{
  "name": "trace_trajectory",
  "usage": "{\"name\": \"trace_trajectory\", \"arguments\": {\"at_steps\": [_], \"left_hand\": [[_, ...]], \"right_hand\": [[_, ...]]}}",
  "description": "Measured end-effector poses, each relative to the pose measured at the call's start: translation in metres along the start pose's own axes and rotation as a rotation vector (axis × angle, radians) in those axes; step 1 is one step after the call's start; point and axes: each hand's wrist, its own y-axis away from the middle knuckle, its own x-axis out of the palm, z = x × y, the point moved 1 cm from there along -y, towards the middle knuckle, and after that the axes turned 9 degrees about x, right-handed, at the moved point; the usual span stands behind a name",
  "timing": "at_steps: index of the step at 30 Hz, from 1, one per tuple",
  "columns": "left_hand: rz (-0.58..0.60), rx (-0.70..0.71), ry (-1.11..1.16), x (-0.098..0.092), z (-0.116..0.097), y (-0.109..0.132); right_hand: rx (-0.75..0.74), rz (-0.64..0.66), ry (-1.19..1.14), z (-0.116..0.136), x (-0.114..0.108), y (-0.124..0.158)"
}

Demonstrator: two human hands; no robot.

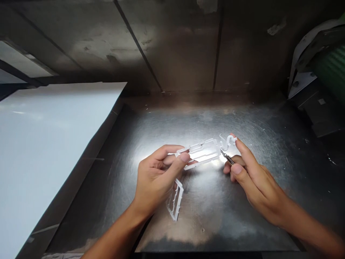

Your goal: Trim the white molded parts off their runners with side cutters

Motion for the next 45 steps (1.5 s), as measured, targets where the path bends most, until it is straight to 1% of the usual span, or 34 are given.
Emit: {"name": "trace_trajectory", "arguments": {"at_steps": [6, 12, 18, 24, 30, 36, 41, 45], "left_hand": [[0.012, -0.018, -0.012, 0.0014, -0.0011, 0.0008], [0.013, -0.032, -0.001, 0.0004, 0.002, 0.0025], [0.022, -0.042, -0.041, 0.0018, 0.0, 0.0028], [-0.008, -0.053, -0.071, 0.0039, -0.0027, 0.0042], [-0.021, -0.053, -0.03, 0.0045, -0.0017, 0.0052], [0.012, -0.037, -0.018, 0.0034, 0.0032, 0.0045], [0.027, -0.047, -0.023, 0.0055, 0.0032, 0.0043], [0.032, -0.073, -0.022, 0.0074, 0.0034, 0.006]], "right_hand": [[0.001, 0.006, -0.024, 0.004, -0.0006, -0.001], [0.026, 0.023, -0.043, 0.0027, 0.0001, 0.0004], [0.03, 0.03, -0.056, 0.0049, 0.0008, -0.0012], [0.037, 0.033, -0.031, 0.0054, 0.0001, -0.0017], [0.039, 0.037, 0.013, 0.0044, 0.0, -0.0017], [-0.034, -0.036, 0.121, 0.0044, -0.0007, -0.0029], [-0.106, -0.094, 0.192, 0.0049, -0.0009, -0.0032], [-0.119, -0.133, 0.268, 0.0057, 0.0, -0.0014]]}}
